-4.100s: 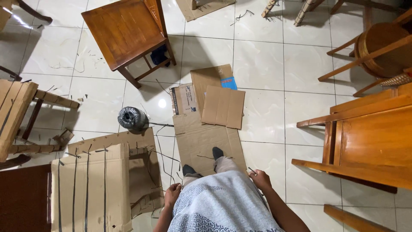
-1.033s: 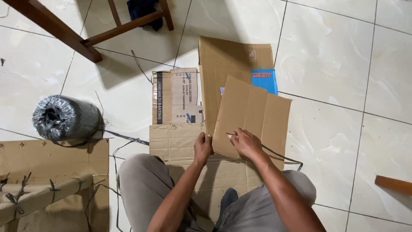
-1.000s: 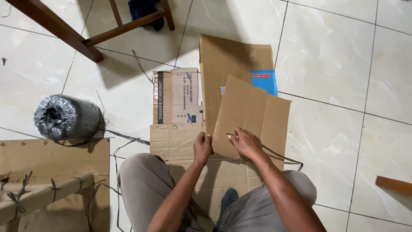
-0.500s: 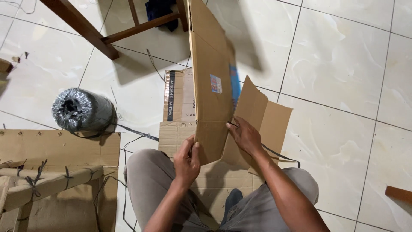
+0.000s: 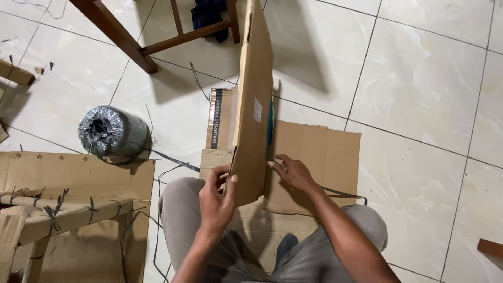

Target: Wrapping wooden chairs with cardboard and securing them with plastic straps.

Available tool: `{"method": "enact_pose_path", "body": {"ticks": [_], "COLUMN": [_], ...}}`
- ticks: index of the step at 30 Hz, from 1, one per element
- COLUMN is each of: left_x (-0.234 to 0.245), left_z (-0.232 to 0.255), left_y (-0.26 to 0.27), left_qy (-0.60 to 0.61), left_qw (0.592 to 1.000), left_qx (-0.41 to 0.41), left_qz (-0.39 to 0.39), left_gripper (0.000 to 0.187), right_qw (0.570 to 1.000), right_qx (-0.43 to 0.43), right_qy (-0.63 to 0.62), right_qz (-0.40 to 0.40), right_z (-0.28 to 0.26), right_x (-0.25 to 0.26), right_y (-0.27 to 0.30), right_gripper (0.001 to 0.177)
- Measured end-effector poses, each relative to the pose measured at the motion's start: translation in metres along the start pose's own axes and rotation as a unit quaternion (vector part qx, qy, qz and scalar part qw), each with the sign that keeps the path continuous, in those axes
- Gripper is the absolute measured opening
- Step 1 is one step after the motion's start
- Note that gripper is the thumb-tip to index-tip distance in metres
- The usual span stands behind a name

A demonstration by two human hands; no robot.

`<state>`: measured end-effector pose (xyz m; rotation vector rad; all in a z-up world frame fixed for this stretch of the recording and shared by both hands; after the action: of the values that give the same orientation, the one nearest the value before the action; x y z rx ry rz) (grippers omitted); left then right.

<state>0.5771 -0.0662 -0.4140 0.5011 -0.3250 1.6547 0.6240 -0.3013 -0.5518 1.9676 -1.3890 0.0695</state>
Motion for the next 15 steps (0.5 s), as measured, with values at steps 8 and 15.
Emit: {"method": "enact_pose_path", "body": {"ticks": [8,15], "left_x": [-0.036,-0.087], "left_z": [-0.008,-0.054], "left_y": [0.039,0.052], "left_qy": [0.202,-0.009], "left_qw": [0.950,0.979], "left_qx": [-0.146,-0.199], "left_qz": [-0.190,-0.046], "left_gripper": [0.090,0.070], "right_qw": [0.995,0.984], "right_qx": [-0.012,-0.041], "right_qy": [-0.025,-0.121], "right_qz": [-0.091,-0.126], "right_z": [0.047,0.009], "right_x": [-0.040,-0.043], "right_y": [-0.020,-0.005], "right_gripper": [0.066,0.058]}}
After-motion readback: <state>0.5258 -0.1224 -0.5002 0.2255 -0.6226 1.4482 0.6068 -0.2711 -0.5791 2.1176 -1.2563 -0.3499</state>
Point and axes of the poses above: each hand's wrist, its own y-axis away from the middle knuckle, its own x-axis out of the back of the hand, z = x × y, the point moved 5 cm from there along -y, towards the middle knuckle, and after that the axes turned 10 degrees about -y, right-handed, at the moved point
